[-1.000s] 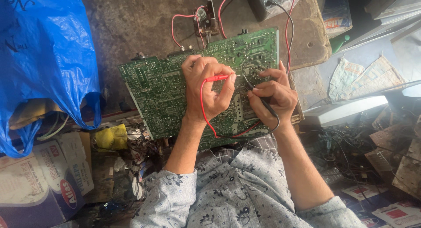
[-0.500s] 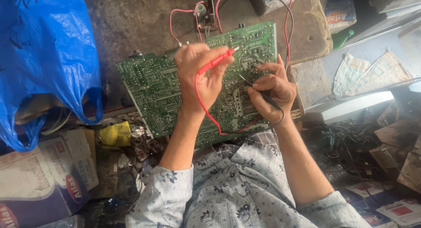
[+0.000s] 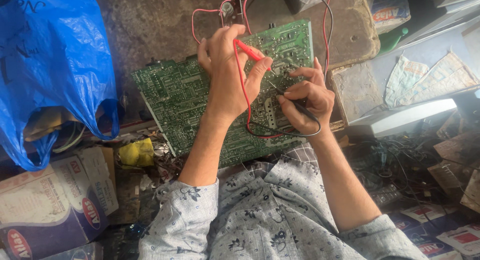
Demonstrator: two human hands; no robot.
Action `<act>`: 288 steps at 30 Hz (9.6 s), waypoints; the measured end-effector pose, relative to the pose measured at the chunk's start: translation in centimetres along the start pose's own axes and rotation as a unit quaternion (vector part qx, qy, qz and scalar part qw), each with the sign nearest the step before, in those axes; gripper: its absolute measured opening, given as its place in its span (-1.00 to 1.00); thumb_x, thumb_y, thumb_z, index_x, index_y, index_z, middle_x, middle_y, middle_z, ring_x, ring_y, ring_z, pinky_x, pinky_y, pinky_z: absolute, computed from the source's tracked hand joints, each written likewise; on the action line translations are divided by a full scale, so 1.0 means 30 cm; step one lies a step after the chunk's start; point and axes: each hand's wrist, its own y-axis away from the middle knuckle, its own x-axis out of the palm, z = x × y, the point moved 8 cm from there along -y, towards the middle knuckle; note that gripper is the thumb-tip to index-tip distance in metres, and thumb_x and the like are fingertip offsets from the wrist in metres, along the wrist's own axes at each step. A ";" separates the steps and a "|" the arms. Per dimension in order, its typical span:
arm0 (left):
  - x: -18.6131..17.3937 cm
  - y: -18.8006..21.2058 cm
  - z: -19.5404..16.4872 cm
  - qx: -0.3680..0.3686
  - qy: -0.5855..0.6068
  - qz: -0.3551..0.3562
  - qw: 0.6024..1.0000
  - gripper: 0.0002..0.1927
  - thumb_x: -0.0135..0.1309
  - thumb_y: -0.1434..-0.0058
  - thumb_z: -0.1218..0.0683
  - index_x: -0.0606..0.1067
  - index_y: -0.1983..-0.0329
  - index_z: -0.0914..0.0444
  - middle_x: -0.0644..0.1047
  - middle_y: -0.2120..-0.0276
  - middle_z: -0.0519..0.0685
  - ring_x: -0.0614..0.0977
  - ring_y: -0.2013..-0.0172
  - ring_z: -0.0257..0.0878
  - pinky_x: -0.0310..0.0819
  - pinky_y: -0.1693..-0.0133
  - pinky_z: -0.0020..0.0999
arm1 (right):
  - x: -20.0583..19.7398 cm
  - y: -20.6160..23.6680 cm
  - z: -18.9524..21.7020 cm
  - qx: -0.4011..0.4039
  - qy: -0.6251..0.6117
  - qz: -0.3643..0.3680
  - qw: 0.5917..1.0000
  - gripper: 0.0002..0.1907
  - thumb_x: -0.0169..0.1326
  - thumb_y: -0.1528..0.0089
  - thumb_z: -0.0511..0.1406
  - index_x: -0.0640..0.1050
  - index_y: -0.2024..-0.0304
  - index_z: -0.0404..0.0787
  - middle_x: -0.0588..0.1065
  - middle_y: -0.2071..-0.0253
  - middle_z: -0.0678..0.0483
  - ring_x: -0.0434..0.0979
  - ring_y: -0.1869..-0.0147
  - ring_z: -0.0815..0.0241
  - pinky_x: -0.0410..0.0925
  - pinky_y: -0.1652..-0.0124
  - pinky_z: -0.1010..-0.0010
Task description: The person uses multimeter probes to test points on a green circuit board. They repeatedly touch different pads and components with the red and black probes while the board rests on a cluttered workbench.
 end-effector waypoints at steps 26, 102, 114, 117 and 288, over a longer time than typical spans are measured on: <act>-0.008 -0.012 0.006 -0.012 0.028 0.000 1.000 -0.77 0.24 -0.31 -0.02 0.58 0.19 0.25 0.46 -0.09 -0.01 0.35 -0.26 -0.08 -0.23 -0.37 0.13 | 0.007 0.002 0.004 0.000 0.020 -0.006 1.000 -0.83 0.29 -0.09 -0.50 0.55 0.38 -0.23 0.58 0.33 0.09 0.56 -0.16 0.02 -0.08 -0.54 -0.25; -0.015 -0.008 0.008 -0.008 0.054 0.000 0.999 -0.78 0.15 -0.39 0.02 0.54 0.17 0.28 0.48 -0.08 0.06 0.39 -0.24 -0.05 -0.26 -0.37 0.18 | -0.012 0.026 -0.012 -0.014 0.005 -0.060 0.998 -0.80 0.22 -0.09 -0.53 0.45 0.41 -0.23 0.51 0.36 0.07 0.57 -0.12 0.02 0.10 -0.55 -0.19; -0.018 -0.007 0.004 -0.005 0.054 -0.005 0.999 -0.73 0.14 -0.40 0.02 0.50 0.04 0.32 0.52 0.07 -0.03 0.41 -0.19 -0.09 -0.22 -0.37 0.15 | -0.010 0.024 -0.009 -0.021 0.012 -0.058 0.998 -0.80 0.21 -0.08 -0.54 0.46 0.41 -0.24 0.51 0.37 0.06 0.57 -0.11 0.03 0.11 -0.54 -0.20; -0.022 -0.008 0.010 -0.008 0.068 -0.013 0.998 -0.68 0.14 -0.40 0.01 0.44 -0.04 0.33 0.55 0.12 -0.06 0.41 -0.19 -0.10 -0.19 -0.36 0.12 | -0.009 0.024 -0.009 -0.019 0.013 -0.056 0.998 -0.81 0.21 -0.08 -0.53 0.46 0.41 -0.24 0.51 0.37 0.06 0.57 -0.11 0.03 0.11 -0.54 -0.21; -0.060 0.136 -0.046 0.022 0.069 -0.200 0.977 -0.82 0.25 -0.35 0.17 0.47 0.09 0.21 0.59 0.17 -0.15 0.55 0.11 -0.23 0.25 -0.12 -0.28 | -0.019 0.002 0.018 0.048 0.063 -0.107 0.991 -0.79 0.24 -0.17 -0.54 0.50 0.19 -0.30 0.47 -0.03 -0.18 0.51 -0.12 -0.02 0.42 -0.09 0.22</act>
